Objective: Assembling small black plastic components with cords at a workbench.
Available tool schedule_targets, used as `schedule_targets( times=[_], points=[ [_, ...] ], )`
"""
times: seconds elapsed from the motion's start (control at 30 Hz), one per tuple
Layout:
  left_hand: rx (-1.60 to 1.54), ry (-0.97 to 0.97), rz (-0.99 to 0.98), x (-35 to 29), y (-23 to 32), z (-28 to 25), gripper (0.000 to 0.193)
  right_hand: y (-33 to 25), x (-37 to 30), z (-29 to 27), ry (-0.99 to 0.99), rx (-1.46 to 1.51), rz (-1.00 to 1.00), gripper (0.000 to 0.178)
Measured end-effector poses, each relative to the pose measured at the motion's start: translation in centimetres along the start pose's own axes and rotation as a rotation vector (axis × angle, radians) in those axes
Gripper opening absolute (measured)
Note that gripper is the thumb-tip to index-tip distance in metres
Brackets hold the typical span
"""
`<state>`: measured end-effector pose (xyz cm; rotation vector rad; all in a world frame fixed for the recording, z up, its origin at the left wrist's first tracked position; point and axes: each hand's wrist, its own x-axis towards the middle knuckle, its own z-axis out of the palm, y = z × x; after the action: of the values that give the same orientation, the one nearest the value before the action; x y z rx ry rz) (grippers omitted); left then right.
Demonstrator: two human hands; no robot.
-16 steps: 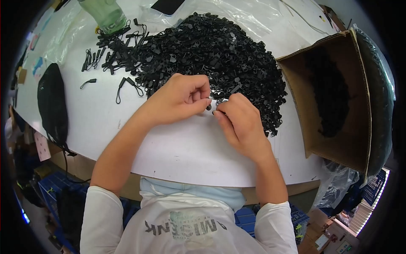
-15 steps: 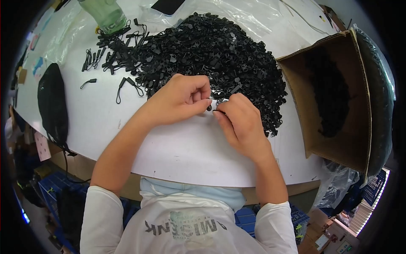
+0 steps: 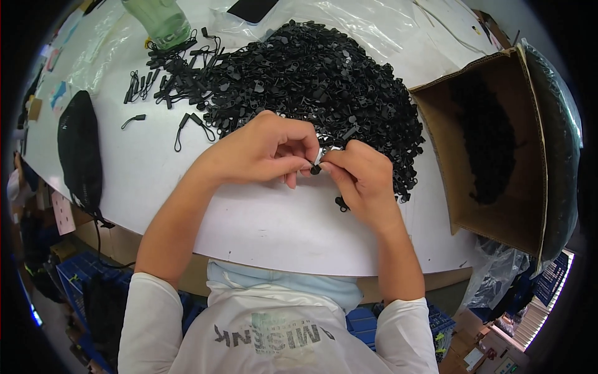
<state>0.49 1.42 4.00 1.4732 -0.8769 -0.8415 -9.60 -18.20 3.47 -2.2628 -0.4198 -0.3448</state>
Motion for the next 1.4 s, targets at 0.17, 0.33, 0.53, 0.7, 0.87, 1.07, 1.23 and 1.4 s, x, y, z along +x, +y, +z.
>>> schedule_targets(
  times=[0.17, 0.33, 0.53, 0.7, 0.87, 1.07, 1.23, 1.4],
  points=[
    [0.084, -0.012, 0.162, 0.2, -0.1, -0.1, 0.009, -0.2, 0.0, -0.1, -0.044, 0.15, 0.006, 0.006],
    [0.082, -0.017, 0.31, 0.3, -0.4, -0.1, 0.011, 0.0, 0.0, -0.4, -0.148, 0.429, 0.085, 0.004],
    [0.069, -0.022, 0.262, 0.1, -0.4, -0.4, 0.009, -0.2, -0.2, 0.0, 0.006, 0.481, 0.157, 0.005],
    [0.091, -0.043, 0.259, 0.3, -0.5, -0.4, 0.007, -0.2, -0.3, 0.0, -0.097, 0.477, 0.135, 0.006],
    [0.088, -0.053, 0.257, 0.2, -0.5, -0.4, 0.007, -0.3, -0.3, 0.2, -0.181, 0.517, 0.144, 0.01],
    [0.116, 0.056, 0.34, 0.5, -0.5, 0.2, 0.009, -1.0, -0.3, 0.0, -0.198, 0.452, 0.21, 0.016],
    [0.139, 0.033, 0.036, 0.0, 0.5, 0.4, 0.019, -0.9, -0.1, 0.0, 0.013, 0.105, 0.037, 0.018],
    [-0.28, -0.124, -0.211, -0.1, 0.5, 1.6, 0.034, -0.6, 0.0, 0.6, 0.134, -0.107, -0.285, 0.024]
  ],
)
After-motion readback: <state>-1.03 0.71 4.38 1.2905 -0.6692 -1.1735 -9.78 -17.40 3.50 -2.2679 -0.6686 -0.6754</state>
